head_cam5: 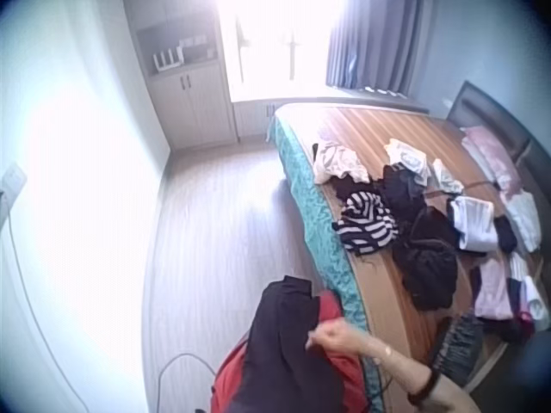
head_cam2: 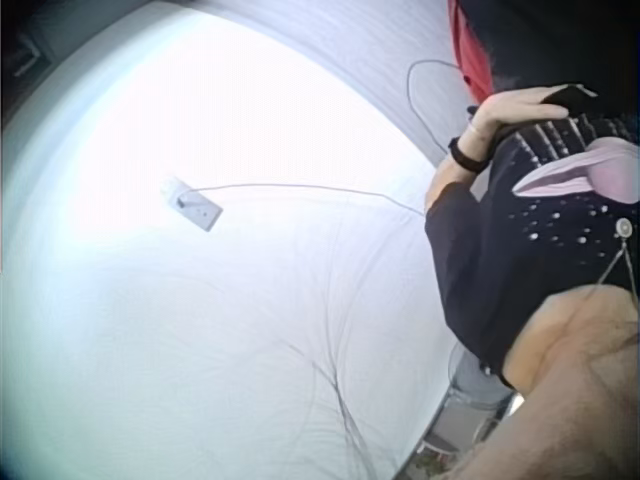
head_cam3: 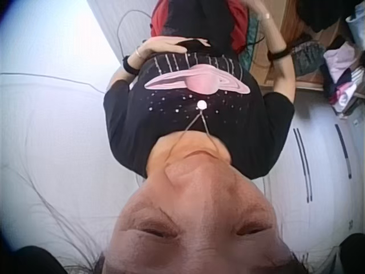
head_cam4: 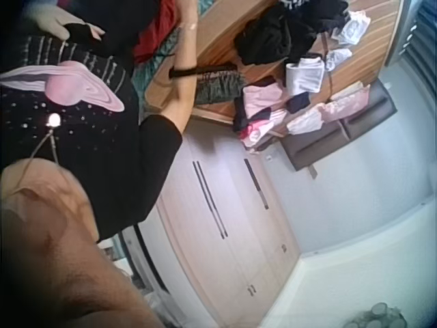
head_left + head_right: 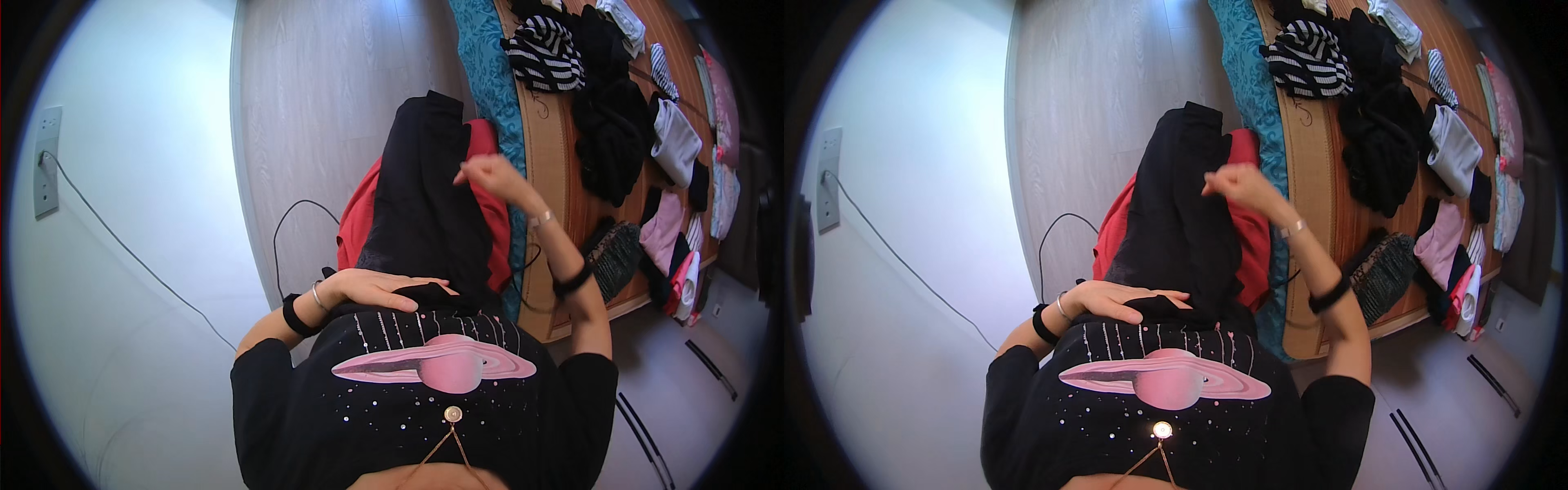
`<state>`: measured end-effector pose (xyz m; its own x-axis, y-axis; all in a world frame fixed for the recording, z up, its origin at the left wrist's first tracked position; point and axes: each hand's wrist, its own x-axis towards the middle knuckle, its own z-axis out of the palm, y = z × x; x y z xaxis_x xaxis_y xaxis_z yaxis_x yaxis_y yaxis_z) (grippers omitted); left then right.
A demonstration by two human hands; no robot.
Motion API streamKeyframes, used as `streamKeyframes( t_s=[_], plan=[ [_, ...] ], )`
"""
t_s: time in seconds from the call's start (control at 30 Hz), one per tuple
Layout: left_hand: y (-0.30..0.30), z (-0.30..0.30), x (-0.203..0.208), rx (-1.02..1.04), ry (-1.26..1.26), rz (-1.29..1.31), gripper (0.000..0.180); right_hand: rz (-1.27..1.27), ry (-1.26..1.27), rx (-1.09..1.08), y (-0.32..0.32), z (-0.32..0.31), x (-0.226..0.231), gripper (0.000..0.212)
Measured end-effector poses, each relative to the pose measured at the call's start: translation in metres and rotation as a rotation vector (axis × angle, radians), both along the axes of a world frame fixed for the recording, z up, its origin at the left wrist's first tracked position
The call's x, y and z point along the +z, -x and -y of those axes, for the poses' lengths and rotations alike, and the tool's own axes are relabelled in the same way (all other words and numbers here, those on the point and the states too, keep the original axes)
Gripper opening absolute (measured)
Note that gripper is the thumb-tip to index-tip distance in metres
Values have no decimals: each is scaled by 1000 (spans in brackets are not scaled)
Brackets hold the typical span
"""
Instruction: Folding various items of clothing on a bed.
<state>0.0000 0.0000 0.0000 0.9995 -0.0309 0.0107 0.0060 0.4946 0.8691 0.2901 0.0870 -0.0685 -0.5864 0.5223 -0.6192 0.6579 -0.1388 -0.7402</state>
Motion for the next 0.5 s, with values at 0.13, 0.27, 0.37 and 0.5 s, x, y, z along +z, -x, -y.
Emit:
streamKeyframes(
  t_s=[0.13,0.27,0.37,0.5],
  plan=[
    [3,-5,6,-13,-34,-114,66,-394,-195,37,39,98,7,49],
    [19,-21,25,-88,109,-128,62,-392,-33,26,33,106,-8,53],
    [53,-23,35,38,-167,-8,57,-427,-62,65,31,109,-20,50],
    [67,-33,42,16,-362,-66,37,-406,-107,144,33,100,-26,43]
  ],
)
